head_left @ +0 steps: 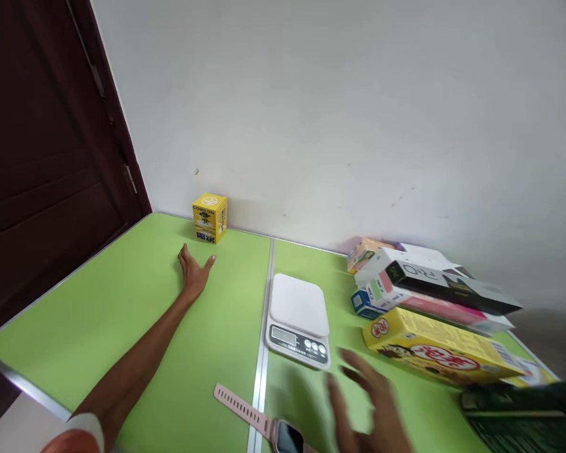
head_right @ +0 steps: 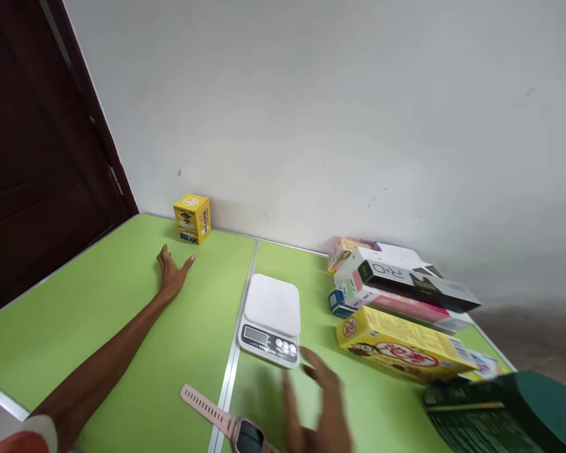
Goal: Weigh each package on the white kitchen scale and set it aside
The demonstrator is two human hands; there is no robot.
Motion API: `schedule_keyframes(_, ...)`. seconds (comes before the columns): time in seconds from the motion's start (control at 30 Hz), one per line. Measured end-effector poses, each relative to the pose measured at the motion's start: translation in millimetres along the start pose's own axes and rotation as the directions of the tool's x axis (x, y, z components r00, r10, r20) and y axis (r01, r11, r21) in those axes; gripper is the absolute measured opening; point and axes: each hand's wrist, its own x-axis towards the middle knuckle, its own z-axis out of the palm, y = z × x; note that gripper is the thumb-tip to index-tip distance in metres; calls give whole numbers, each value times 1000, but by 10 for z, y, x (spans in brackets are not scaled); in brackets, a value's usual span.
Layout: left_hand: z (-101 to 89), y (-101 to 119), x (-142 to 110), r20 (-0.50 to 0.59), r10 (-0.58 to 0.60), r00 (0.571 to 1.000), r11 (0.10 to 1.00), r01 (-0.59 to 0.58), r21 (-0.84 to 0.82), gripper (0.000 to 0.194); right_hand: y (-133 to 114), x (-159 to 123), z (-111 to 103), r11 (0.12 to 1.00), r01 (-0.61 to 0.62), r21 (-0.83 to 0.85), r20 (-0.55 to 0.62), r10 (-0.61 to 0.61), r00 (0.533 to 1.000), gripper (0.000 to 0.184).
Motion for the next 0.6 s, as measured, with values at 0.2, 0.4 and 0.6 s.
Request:
schedule_keyframes(0.2, 403, -122, 770, -30, -24, 999, 995, 27, 100, 136, -539, 287, 1723, 931, -194, 308, 541, -3, 841, 74)
schedule_keyframes(0.4, 703, -163, 1064, -68, -31, 997, 990, 39, 133, 123, -791, 736, 2227, 987, -154, 36, 793, 66, 605, 96)
schedule_keyframes(0.6, 687, -148, 1058, -94, -35, 995, 996, 42, 78, 87, -783, 802, 2153, 996, -84, 20, 864, 25, 502, 91)
